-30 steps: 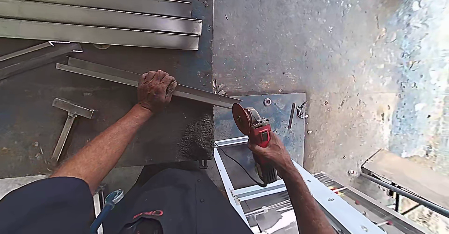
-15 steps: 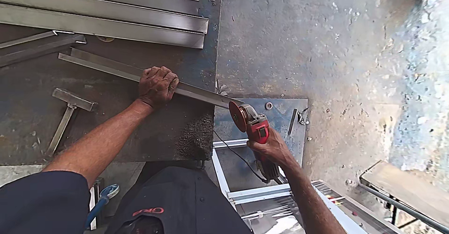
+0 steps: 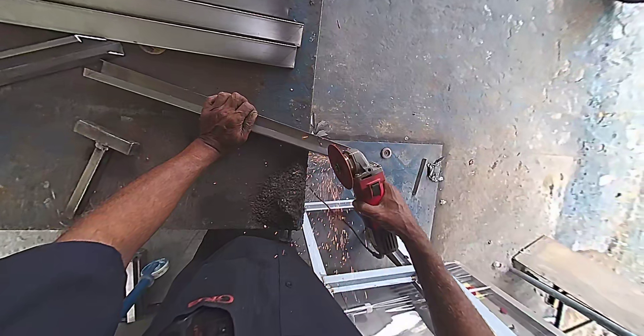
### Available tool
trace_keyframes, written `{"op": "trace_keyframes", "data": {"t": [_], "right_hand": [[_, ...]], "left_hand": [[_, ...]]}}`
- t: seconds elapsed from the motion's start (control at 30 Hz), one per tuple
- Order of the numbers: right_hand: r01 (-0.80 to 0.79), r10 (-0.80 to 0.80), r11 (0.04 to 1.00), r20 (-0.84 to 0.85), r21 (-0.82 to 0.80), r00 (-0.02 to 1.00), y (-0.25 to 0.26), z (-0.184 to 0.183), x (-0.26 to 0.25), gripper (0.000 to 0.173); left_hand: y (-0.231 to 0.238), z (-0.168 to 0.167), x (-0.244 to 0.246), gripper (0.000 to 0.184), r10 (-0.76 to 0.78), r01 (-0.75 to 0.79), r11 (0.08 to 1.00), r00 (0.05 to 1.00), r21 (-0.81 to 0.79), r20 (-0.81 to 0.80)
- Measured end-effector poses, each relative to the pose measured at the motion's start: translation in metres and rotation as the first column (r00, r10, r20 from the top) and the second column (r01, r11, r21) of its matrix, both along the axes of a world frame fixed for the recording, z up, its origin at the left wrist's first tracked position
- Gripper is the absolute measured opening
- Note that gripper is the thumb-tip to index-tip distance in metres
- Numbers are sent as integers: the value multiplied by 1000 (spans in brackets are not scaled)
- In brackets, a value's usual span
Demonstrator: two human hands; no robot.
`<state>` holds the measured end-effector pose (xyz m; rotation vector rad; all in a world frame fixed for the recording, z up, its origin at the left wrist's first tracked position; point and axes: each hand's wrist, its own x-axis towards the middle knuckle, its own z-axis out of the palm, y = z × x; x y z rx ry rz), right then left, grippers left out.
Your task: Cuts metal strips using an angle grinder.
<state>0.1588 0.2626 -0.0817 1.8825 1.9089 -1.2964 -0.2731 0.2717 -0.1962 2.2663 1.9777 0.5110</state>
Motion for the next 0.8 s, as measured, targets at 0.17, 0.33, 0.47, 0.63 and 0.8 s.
{"op": "trace_keyframes", "data": {"t": [0.17,0.33,0.47,0.63,0.8], "right_hand": [[-47,46,999,23,20,999,5,-2,2,82],[-36,36,999,15,9,999,10,-2,-1,79],[-46,46,999,6,2,999,12,-6,3,77],[-54,54,999,7,3,999,13,-5,3,80],[-60,60,998,29,9,998,13,-5,1,79]], "left_hand": [[1,2,0,43,2,-2,1000,1000,-10,-8],[1,0,0,43,0,0,1000,1000,5,-12],[1,1,0,42,-2,2,1000,1000,-6,-12],[1,1,0,42,-6,6,1000,1000,-15,-13],[1,0,-1,42,-4,4,1000,1000,-18,-12]]}}
